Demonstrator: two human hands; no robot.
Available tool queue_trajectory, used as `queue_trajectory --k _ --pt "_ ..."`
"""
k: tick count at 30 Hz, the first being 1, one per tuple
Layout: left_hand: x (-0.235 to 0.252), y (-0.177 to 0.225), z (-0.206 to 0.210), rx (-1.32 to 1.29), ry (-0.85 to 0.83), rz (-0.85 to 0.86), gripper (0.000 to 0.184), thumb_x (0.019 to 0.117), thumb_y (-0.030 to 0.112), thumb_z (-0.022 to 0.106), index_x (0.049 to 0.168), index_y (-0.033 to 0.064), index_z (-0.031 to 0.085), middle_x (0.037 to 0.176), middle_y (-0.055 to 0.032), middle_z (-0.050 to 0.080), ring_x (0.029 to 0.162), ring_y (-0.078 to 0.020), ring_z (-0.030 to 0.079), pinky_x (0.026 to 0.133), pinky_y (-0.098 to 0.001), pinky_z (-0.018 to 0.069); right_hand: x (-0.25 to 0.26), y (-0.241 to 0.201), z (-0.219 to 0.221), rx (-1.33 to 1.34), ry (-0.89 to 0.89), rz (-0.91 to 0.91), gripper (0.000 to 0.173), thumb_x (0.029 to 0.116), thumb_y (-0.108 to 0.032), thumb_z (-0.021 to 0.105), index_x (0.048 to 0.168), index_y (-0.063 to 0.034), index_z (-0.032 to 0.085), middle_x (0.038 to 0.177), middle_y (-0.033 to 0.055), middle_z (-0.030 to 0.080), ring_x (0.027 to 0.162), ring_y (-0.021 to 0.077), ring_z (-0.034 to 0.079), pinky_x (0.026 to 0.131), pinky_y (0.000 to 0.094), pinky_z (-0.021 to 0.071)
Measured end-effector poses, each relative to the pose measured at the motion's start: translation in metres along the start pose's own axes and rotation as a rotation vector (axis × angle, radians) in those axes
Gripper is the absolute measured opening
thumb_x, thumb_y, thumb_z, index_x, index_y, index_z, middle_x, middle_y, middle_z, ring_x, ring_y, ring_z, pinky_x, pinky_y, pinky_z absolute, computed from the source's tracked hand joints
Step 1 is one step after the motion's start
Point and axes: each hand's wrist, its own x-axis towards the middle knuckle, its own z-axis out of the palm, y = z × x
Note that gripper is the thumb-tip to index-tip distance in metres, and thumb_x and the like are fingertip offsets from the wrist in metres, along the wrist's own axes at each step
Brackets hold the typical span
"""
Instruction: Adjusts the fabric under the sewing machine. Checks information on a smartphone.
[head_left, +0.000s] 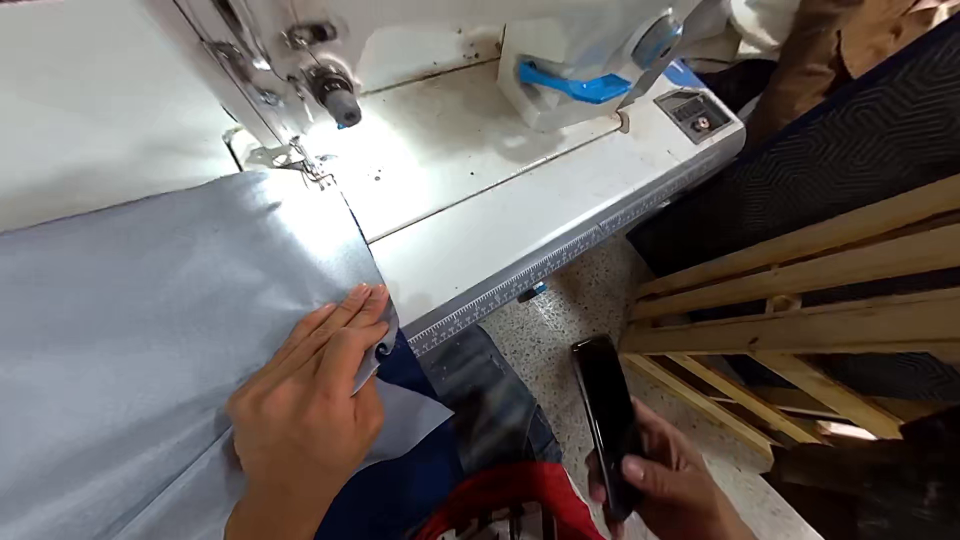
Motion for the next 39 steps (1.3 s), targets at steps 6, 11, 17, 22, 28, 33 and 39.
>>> queue_trajectory --k 6,11,17,22,28,33,39 --pt "0.0 0.0 0.001 0.045 0.014 0.01 0.028 0.0959 0.012 0.05 0.107 0.01 0.076 0.128 0.0002 0.073 0.124 -0.0161 0.066 0.108 -0.038 0.0535 0.103 -0.018 0.094 0.173 -0.552 -0.067 0.074 0.0979 -0.004 0.059 0.159 -0.0152 0.02 0.136 0.0308 0.056 0.113 0.0535 0.063 0.078 0.065 0.0612" --pt "0.004 0.002 -0.001 0.06 0.024 0.017 0.023 0.0951 0.011 0.052 0.099 0.0113 0.074 0.124 0.0015 0.074 0.123 -0.0134 0.066 0.107 -0.033 0.054 0.157 -0.033 0.126 0.021 -0.622 -0.153 0.07 0.0984 -0.002 0.059 0.157 -0.019 0.024 0.135 0.0297 0.057 0.11 0.0513 0.066 0.065 0.0569 0.0646" --pt "0.004 0.0 0.002 0.047 0.061 0.053 0.029 0.0951 0.009 0.047 0.102 0.0113 0.075 0.124 -0.0002 0.075 0.124 -0.0141 0.066 0.11 -0.0317 0.0515 0.206 -0.051 0.132 -0.255 -0.605 -0.29 0.078 0.0918 0.002 0.065 0.154 -0.0246 0.026 0.138 0.0218 0.058 0.099 0.0386 0.071 0.079 0.0493 0.0639" --pt "0.004 -0.001 0.002 0.025 0.047 0.065 0.029 0.0944 0.007 0.048 0.103 0.0098 0.075 0.126 -0.0015 0.073 0.125 -0.0151 0.065 0.111 -0.0327 0.0513 0.227 -0.065 0.124 -0.286 -0.549 -0.33 0.096 0.0841 0.011 0.068 0.156 -0.0304 0.02 0.14 0.0204 0.058 0.096 0.0398 0.072 0.075 0.0478 0.0647" --pt "0.005 0.0 0.0 0.011 0.026 0.057 0.028 0.0963 0.007 0.047 0.103 0.0092 0.074 0.128 -0.0019 0.073 0.126 -0.0146 0.065 0.112 -0.0326 0.0501 0.242 -0.073 0.112 -0.324 -0.514 -0.379 0.103 0.0802 0.019 0.066 0.156 -0.0312 0.017 0.138 0.0197 0.057 0.09 0.039 0.071 0.069 0.045 0.0648" --pt "0.004 0.0 0.001 -0.001 0.035 0.051 0.026 0.0967 0.007 0.048 0.101 0.0089 0.073 0.126 -0.0026 0.073 0.125 -0.0153 0.066 0.112 -0.0326 0.0504 0.243 -0.068 0.113 -0.253 -0.397 -0.351 0.059 0.1067 -0.009 0.05 0.155 -0.0301 0.025 0.133 0.0218 0.061 0.082 0.0393 0.073 0.057 0.0447 0.0639" --pt "0.005 0.001 0.001 -0.001 0.043 0.046 0.025 0.0973 0.007 0.048 0.101 0.0084 0.073 0.126 -0.0032 0.074 0.124 -0.0162 0.066 0.111 -0.0339 0.0513 0.244 -0.065 0.106 -0.213 -0.473 -0.383 0.073 0.0952 -0.001 0.06 0.154 -0.0281 0.026 0.135 0.0234 0.06 0.084 0.0374 0.072 0.063 0.0429 0.0636"
